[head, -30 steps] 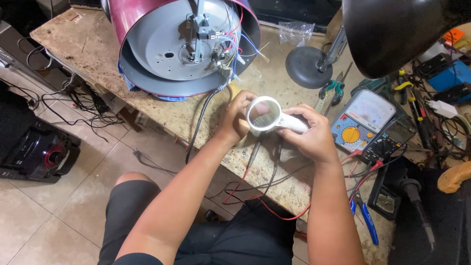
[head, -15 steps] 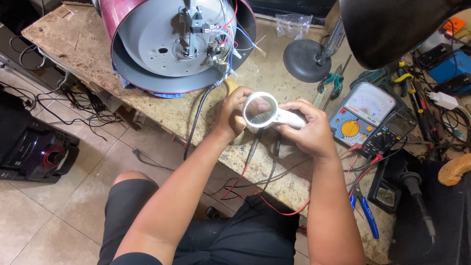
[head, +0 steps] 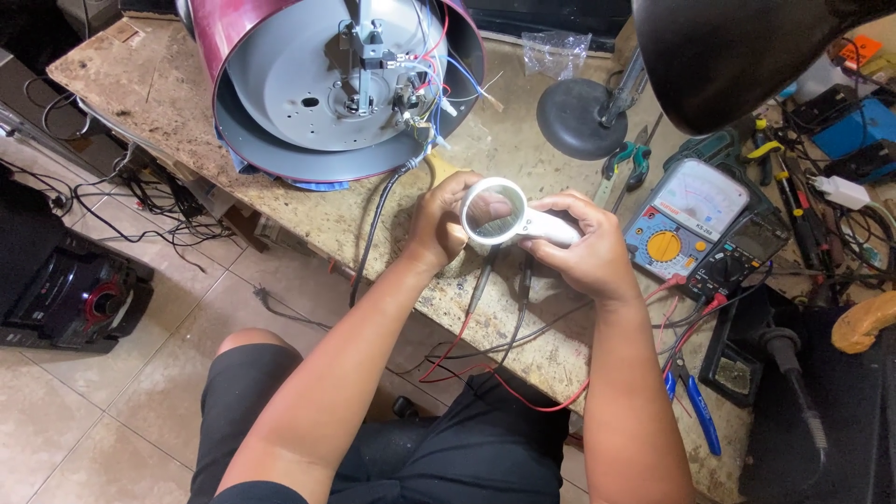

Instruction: Testing electrical components with a multimeter and applying insulating tape to wires during a rice cooker repair.

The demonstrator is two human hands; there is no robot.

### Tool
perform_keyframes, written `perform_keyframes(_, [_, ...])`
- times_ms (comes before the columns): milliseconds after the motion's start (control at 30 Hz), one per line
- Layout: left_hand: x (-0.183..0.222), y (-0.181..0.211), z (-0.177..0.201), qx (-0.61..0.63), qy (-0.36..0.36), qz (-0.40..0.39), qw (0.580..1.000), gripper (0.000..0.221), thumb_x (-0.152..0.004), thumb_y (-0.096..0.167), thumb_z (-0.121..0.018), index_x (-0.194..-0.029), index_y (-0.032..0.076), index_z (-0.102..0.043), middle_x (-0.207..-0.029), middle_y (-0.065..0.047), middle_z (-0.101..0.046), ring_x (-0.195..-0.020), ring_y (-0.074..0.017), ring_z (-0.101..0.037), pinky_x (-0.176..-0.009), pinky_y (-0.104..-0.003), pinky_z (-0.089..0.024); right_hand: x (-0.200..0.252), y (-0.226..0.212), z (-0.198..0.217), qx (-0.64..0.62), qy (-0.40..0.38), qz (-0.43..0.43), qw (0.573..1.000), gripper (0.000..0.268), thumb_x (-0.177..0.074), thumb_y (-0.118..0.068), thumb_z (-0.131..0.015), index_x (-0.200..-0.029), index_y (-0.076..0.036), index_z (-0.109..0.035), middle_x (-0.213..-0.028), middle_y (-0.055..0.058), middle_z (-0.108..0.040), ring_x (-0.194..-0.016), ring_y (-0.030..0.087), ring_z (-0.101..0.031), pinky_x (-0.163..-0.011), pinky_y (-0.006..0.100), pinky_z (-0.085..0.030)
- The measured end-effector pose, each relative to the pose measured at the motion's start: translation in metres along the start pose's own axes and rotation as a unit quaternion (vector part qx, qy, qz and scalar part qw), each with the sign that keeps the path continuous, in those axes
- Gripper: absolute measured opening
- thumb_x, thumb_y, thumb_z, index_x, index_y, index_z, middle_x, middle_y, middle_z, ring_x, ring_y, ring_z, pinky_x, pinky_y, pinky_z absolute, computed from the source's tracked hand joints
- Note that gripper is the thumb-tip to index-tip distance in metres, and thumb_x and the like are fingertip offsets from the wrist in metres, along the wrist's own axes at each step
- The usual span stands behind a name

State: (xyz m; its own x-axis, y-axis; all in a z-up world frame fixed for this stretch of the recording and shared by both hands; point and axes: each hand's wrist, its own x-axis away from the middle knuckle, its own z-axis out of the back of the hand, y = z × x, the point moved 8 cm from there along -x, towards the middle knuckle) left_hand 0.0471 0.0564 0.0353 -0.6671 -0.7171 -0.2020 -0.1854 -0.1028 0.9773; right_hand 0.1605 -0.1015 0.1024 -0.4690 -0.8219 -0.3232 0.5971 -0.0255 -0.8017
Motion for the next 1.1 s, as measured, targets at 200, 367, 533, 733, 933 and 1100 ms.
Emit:
perform_keyframes(200, [-0.003, 0.0, -0.003, -0.025, 0.009, -0.04, 0.999, 0.019, -0.084, 0.034, -0.086, -0.1, 0.026, -0.079, -0.09, -0.002, -0.078, -0.093, -0.0207, -0.076, -0.088, -0.036, -0.059, 0.0, -0.005, 0.0, 0.002, -0.003, -0.011, 1.0, 0.041, -0.067, -0.003, -0.086, -0.107, -0.007, -0.077, -0.099, 0.012, -0.074, -0.094, 0.023, -0.065, -0.08, 0.037, -0.045])
perform_keyframes(367, [-0.002, -0.005, -0.001, -0.064, -0.011, -0.129, 0.99, 0.029, -0.096, 0.042, -0.069, -0.117, 0.023, -0.076, -0.098, -0.009, -0.075, -0.099, -0.029, -0.074, -0.089, -0.041, -0.057, 0.0, -0.009, 0.001, 0.004, -0.003, -0.01, 1.0, 0.041, -0.067, -0.003, -0.086, -0.107, -0.006, -0.077, -0.099, 0.013, -0.074, -0.094, 0.023, -0.065, -0.079, 0.037, -0.045])
perform_keyframes(533, [-0.004, -0.037, -0.001, 0.039, -0.036, -0.034, 0.998, 0.05, -0.095, 0.046, -0.072, -0.128, 0.013, -0.053, -0.117, -0.02, -0.066, -0.1, -0.0347, -0.071, -0.092, -0.048, -0.056, 0.001, -0.009, 0.001, 0.004, -0.004, -0.011, 1.0, 0.041, -0.067, -0.004, -0.086, -0.107, -0.007, -0.077, -0.098, 0.012, -0.073, -0.093, 0.022, -0.064, -0.077, 0.035, -0.045])
perform_keyframes(733, [-0.013, -0.043, -0.002, -0.038, -0.04, -0.099, 0.994, 0.037, -0.087, 0.01, -0.064, -0.123, 0.017, -0.065, -0.105, -0.015, -0.074, -0.093, -0.0326, -0.076, -0.084, -0.043, -0.059, 0.0, -0.009, -0.001, 0.002, -0.005, -0.006, 1.0, 0.041, -0.067, -0.005, -0.087, -0.107, -0.008, -0.078, -0.098, 0.011, -0.074, -0.092, 0.022, -0.065, -0.077, 0.035, -0.045])
perform_keyframes(933, [-0.018, -0.059, -0.002, -0.076, -0.033, -0.179, 0.98, 0.06, -0.066, 0.029, -0.059, -0.123, 0.013, -0.07, -0.101, -0.013, -0.071, -0.101, -0.0327, -0.072, -0.089, -0.042, -0.059, 0.0, -0.007, -0.001, 0.005, -0.01, 0.001, 1.0, 0.041, -0.067, -0.006, -0.087, -0.107, -0.008, -0.077, -0.098, 0.011, -0.074, -0.091, 0.021, -0.065, -0.078, 0.035, -0.045])
perform_keyframes(1100, [-0.019, -0.071, -0.002, 0.004, -0.044, -0.181, 0.982, 0.096, -0.075, 0.093, -0.049, -0.123, 0.013, -0.07, -0.118, -0.012, -0.062, -0.111, -0.0288, -0.065, -0.09, -0.04, -0.059, 0.0, 0.0, -0.001, 0.011, 0.002, -0.001, 1.0, 0.041, -0.067, -0.006, -0.088, -0.107, -0.006, -0.077, -0.099, 0.012, -0.074, -0.095, 0.023, -0.068, -0.08, 0.036, -0.048])
